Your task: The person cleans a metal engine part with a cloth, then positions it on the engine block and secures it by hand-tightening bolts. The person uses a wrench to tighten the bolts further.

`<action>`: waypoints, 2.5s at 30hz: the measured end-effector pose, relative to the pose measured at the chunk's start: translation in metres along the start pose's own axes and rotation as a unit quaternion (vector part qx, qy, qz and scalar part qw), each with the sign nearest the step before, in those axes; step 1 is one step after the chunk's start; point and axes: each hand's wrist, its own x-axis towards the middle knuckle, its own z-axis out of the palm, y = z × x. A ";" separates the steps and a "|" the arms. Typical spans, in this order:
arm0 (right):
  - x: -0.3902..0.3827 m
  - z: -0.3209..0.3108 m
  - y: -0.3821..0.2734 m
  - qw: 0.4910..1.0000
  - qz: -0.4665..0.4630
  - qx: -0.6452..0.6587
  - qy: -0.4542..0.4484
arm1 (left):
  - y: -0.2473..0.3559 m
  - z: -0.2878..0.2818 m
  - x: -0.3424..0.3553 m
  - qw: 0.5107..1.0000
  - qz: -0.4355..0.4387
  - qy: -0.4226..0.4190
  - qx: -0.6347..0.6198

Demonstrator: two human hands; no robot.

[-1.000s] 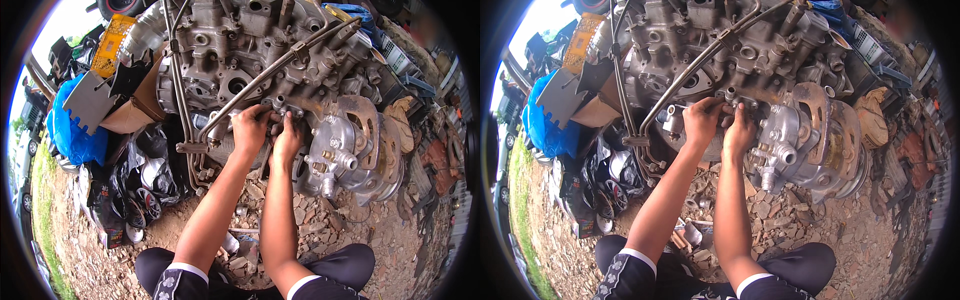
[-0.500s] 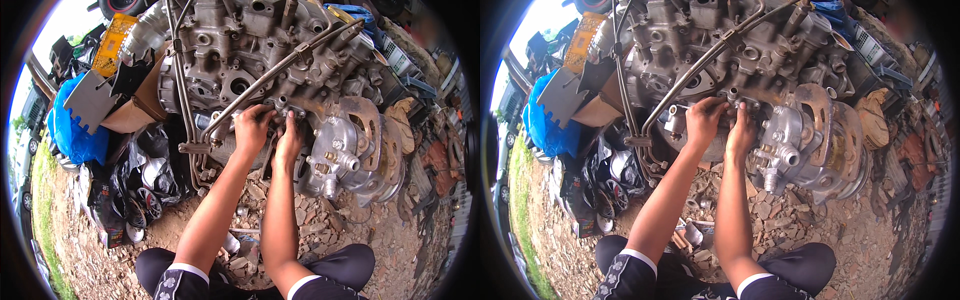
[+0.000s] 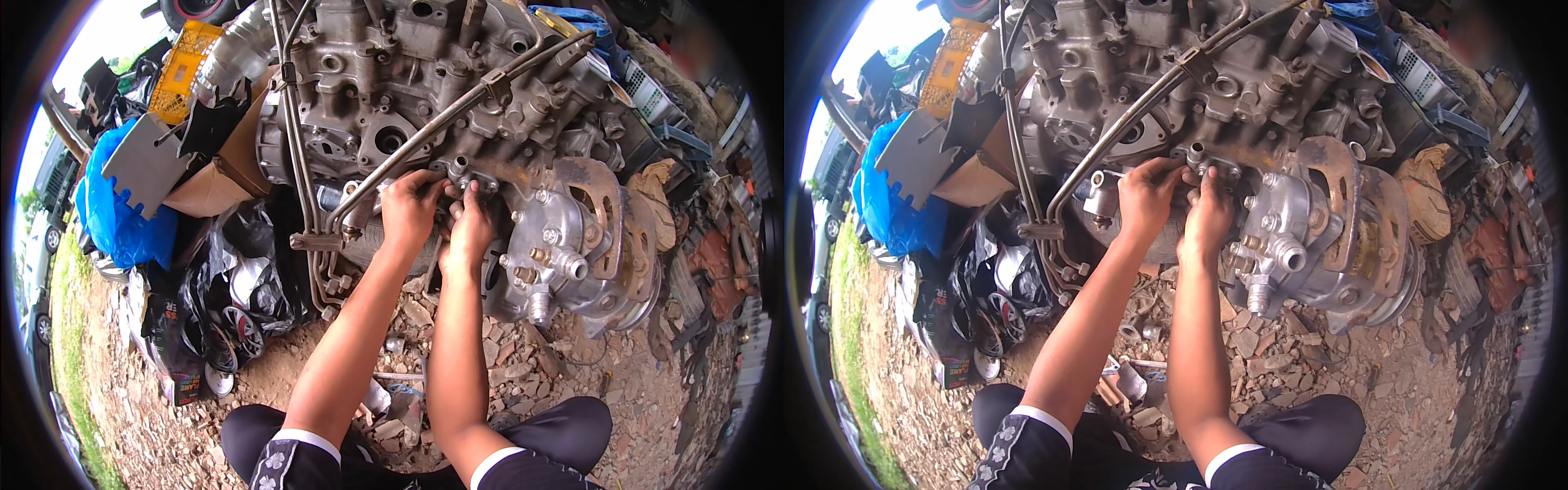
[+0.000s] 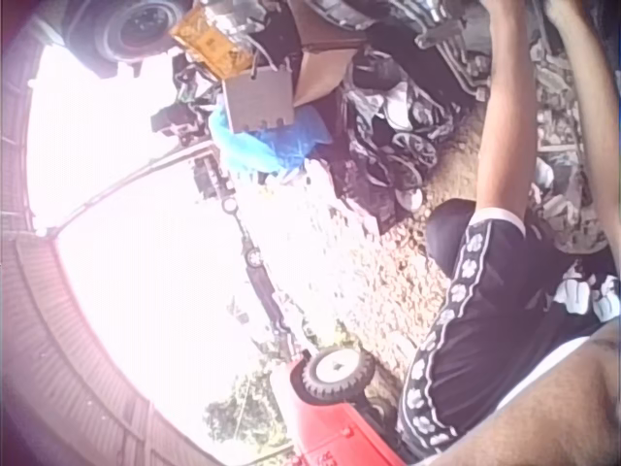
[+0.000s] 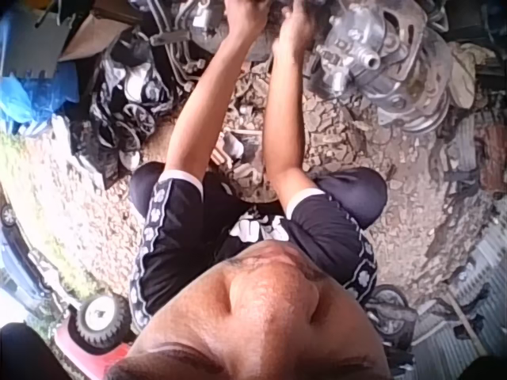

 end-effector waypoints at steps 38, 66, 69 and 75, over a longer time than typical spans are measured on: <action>0.002 -0.010 -0.015 0.963 0.166 0.172 -0.122 | -0.004 0.009 -0.008 0.989 0.139 0.057 -0.003; 0.008 -0.011 -0.009 0.959 -0.158 -0.235 -0.034 | -0.020 0.021 -0.008 0.978 -0.142 -0.001 -0.150; 0.000 -0.011 -0.012 0.991 0.087 0.050 -0.089 | -0.015 0.017 -0.008 0.968 -0.169 -0.007 -0.184; -0.001 -0.009 -0.026 0.994 0.094 -0.014 -0.045 | -0.009 0.017 -0.008 0.978 -0.156 0.011 -0.135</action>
